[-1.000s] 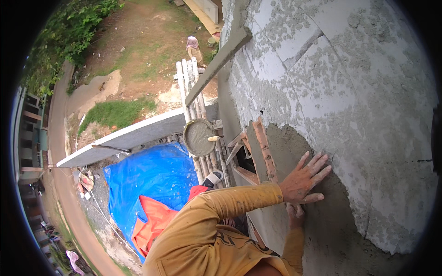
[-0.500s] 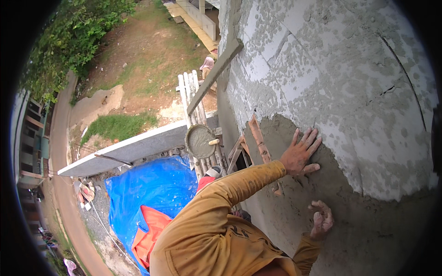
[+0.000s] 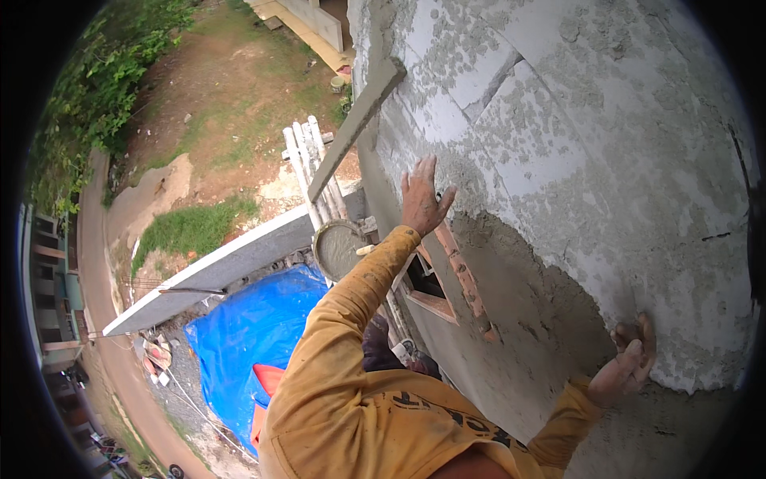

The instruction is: The person scoops wet cement from a bucket with a trowel and applies it to a wall, smoothing the surface around a window frame. The person repeatedly scoops and spreads the cement to cover the wall area.

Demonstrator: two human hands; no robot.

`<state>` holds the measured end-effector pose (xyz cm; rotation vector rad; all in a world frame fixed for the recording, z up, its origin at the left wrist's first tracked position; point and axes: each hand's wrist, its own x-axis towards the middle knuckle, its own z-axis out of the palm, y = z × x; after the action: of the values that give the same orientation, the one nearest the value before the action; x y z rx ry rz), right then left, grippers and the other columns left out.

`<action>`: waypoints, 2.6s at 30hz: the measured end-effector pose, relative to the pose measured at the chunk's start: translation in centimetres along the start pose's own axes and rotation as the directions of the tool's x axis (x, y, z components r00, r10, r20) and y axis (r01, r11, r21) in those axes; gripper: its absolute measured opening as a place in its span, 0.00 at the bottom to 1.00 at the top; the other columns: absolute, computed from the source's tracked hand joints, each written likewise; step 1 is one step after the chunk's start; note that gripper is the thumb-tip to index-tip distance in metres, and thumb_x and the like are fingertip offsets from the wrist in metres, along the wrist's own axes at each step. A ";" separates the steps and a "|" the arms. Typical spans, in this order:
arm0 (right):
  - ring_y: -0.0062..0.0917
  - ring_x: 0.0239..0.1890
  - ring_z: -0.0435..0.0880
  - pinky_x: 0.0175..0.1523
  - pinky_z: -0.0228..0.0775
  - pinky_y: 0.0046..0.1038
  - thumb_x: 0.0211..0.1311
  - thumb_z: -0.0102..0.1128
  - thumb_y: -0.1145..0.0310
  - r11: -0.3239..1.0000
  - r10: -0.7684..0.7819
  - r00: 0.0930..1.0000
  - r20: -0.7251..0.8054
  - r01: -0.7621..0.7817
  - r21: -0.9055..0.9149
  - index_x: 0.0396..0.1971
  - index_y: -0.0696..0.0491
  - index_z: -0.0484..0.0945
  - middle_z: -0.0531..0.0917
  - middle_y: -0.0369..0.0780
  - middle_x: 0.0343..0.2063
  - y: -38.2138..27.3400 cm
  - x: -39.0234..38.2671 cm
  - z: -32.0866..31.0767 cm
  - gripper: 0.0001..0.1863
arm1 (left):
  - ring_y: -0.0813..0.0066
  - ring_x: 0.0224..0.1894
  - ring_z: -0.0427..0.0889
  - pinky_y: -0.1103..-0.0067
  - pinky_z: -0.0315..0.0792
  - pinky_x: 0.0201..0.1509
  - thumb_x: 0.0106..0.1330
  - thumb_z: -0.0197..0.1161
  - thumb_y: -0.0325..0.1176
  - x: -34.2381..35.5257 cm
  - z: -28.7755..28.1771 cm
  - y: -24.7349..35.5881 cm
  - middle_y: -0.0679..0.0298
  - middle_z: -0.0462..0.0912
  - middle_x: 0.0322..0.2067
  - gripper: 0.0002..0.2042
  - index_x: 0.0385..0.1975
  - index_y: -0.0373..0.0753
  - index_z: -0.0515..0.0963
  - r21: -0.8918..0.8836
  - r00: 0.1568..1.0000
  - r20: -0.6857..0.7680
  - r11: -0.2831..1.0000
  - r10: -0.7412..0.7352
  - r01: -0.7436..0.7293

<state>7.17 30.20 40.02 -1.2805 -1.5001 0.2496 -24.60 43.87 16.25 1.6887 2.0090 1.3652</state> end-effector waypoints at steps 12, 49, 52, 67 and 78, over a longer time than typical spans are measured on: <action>0.28 0.41 0.76 0.44 0.68 0.27 0.67 0.41 0.61 0.972 0.031 0.961 -0.274 -0.093 -0.217 0.50 0.59 0.70 0.73 0.45 0.47 1.5 -0.2 2.0 0.20 | 0.57 0.62 0.62 0.60 0.58 0.62 0.50 0.69 0.47 22.3 -4.5 -17.1 0.54 0.61 0.61 0.43 0.63 0.38 0.53 0.269 0.952 -0.064 0.914 -0.298 0.305; 0.36 0.42 0.82 0.35 0.80 0.25 0.63 0.46 0.72 0.980 -0.039 0.996 -0.081 0.054 0.194 0.45 0.61 0.74 0.75 0.52 0.48 2.3 1.2 1.3 0.14 | 0.74 0.46 0.74 0.76 0.67 0.53 0.52 0.71 0.34 9.7 -26.3 -3.7 0.63 0.77 0.42 0.25 0.48 0.34 0.69 0.117 0.990 -0.073 0.986 0.125 -0.116; 0.32 0.42 0.82 0.37 0.79 0.24 0.62 0.46 0.76 0.979 -0.062 0.996 -0.071 0.074 0.188 0.44 0.61 0.75 0.76 0.49 0.47 1.8 1.4 1.7 0.12 | 0.71 0.49 0.73 0.74 0.66 0.54 0.49 0.72 0.38 7.9 -28.4 1.0 0.59 0.74 0.46 0.32 0.53 0.31 0.66 0.007 0.993 0.023 0.993 0.119 -0.119; 0.27 0.42 0.77 0.49 0.70 0.27 0.60 0.52 0.79 0.866 -0.272 0.959 -0.081 0.281 0.414 0.40 0.60 0.74 0.74 0.48 0.46 2.4 1.3 2.6 0.09 | 0.66 0.47 0.75 0.73 0.70 0.51 0.42 0.74 0.36 0.9 -25.3 12.2 0.55 0.74 0.46 0.38 0.54 0.29 0.64 -0.380 0.915 0.292 0.912 0.279 -0.157; 0.37 0.39 0.78 0.43 0.72 0.36 0.60 0.55 0.55 0.977 -0.139 0.989 0.058 0.127 0.170 0.34 0.57 0.76 0.77 0.43 0.35 2.4 -3.6 1.6 0.17 | 0.64 0.44 0.76 0.71 0.70 0.49 0.40 0.76 0.46 -6.1 -12.9 18.8 0.55 0.75 0.42 0.41 0.52 0.29 0.64 -0.516 0.642 0.539 0.816 0.545 -0.259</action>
<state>6.57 29.01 35.63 -1.0440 -1.5830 0.3270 -18.05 30.71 34.70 2.0952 0.8978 0.9397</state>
